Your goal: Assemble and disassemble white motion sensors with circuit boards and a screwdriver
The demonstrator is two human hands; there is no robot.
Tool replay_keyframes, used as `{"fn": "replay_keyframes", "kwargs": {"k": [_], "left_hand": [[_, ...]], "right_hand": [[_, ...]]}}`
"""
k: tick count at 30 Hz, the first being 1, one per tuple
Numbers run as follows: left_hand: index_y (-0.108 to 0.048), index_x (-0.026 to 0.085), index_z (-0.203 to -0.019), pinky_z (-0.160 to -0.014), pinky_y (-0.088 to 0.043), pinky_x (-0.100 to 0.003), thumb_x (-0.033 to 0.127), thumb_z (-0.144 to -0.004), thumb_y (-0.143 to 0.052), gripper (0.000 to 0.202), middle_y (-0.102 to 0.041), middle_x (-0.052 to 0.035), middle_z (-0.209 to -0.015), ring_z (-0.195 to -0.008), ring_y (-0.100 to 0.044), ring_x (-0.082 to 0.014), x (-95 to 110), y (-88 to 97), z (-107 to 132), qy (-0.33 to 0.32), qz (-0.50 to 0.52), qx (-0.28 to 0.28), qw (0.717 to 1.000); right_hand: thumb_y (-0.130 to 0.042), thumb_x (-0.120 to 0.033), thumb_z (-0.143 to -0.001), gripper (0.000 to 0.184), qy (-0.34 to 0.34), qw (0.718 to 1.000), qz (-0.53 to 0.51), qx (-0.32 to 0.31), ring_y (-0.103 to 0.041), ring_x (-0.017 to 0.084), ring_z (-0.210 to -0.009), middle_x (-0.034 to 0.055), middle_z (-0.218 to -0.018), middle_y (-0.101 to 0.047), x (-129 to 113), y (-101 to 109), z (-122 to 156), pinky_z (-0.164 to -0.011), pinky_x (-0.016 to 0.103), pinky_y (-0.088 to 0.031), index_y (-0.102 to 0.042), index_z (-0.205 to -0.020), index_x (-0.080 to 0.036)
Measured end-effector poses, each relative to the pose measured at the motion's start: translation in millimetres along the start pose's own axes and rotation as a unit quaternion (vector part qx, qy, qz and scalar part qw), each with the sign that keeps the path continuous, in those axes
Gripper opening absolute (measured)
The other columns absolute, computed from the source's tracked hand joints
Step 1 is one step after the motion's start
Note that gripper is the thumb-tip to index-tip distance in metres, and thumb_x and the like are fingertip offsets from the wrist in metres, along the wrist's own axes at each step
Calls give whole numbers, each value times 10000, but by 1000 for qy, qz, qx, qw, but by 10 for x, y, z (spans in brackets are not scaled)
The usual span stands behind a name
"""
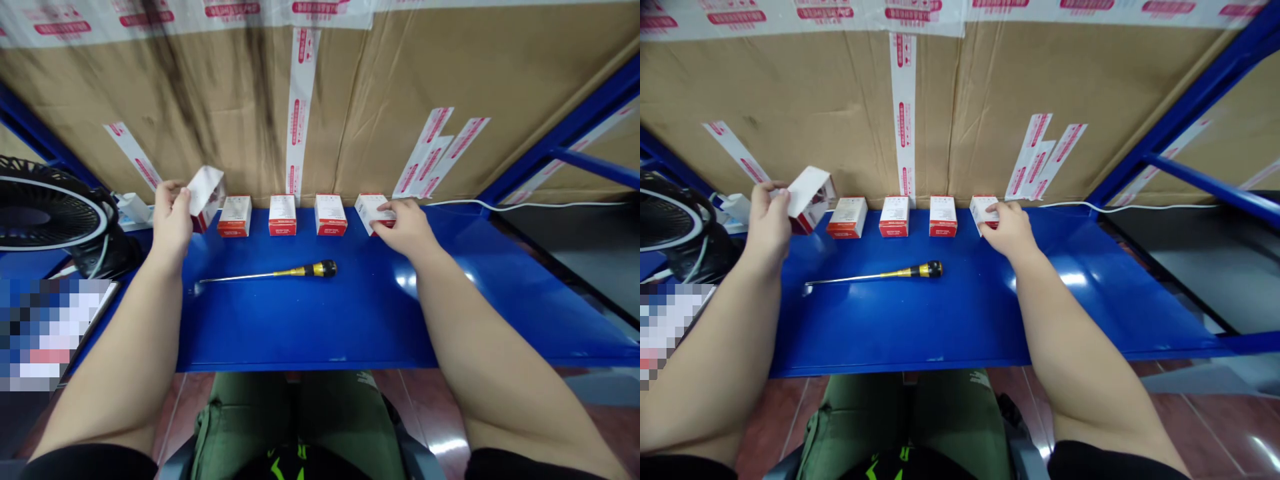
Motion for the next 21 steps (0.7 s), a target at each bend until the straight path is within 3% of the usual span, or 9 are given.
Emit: {"fn": "replay_keyframes", "kwargs": {"k": [3,5,7,10,13,17,21], "left_hand": [[-631,289,-1166,-623,-607,-355,641,-939,-762,439,-719,-38,-939,-796,-713,-239,60,-351,183,155,191,-69,967],[-677,273,-1177,-537,-597,-351,655,-914,-758,471,-780,-94,-1040,-791,-753,-270,165,-574,358,214,245,-142,935],[-707,282,-1213,-525,-622,-380,667,-917,-740,486,-802,-128,-1115,-844,-801,-322,284,-718,505,225,270,-201,915],[-732,300,-1274,-558,-671,-446,690,-953,-690,508,-805,-158,-1163,-922,-835,-386,422,-812,622,190,279,-244,909],[-726,303,-1355,-562,-691,-469,702,-990,-641,548,-792,-178,-1196,-940,-844,-406,491,-824,652,162,278,-252,913],[-683,332,-1436,-531,-691,-406,644,-980,-695,553,-774,-152,-1274,-927,-852,-377,516,-814,653,168,307,-280,894],[-679,327,-1393,-509,-683,-323,619,-929,-776,556,-768,-98,-1284,-950,-849,-352,489,-789,614,155,350,-307,871]], "right_hand": [[-752,-405,-862,228,67,996,-55,23,-704,405,-1101,156,-1096,-736,-290,72,77,-1037,623,-574,-757,-1027,-248],[-724,-443,-932,252,151,980,-124,-33,-720,351,-1022,134,-1096,-753,-600,16,198,-958,573,-612,-759,-1078,-241],[-725,-470,-974,326,245,942,-185,-136,-731,311,-999,127,-1151,-766,-967,-119,398,-922,530,-632,-764,-1190,-229],[-738,-441,-1016,464,347,886,-179,-250,-716,325,-1215,163,-1344,-752,-1443,-351,722,-1063,547,-598,-722,-1415,-205],[-648,-291,-1073,317,379,865,-104,-312,-724,325,-1190,161,-1290,-786,-1679,-517,880,-1045,548,-578,-771,-1350,-197],[-662,-146,-988,222,347,862,-54,-366,-752,284,-1042,89,-1072,-813,-1537,-394,798,-973,479,-561,-821,-1112,-239],[-684,-58,-774,243,189,874,-9,-447,-738,224,-868,58,-980,-802,-929,-81,574,-804,345,-551,-806,-895,-228]]}}
Point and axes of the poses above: each hand's wrist, its own z-axis away from the middle knuckle, its own y-axis out of the back of the hand, x = y × z, the point moved 6 cm from there along -z, towards the middle knuckle
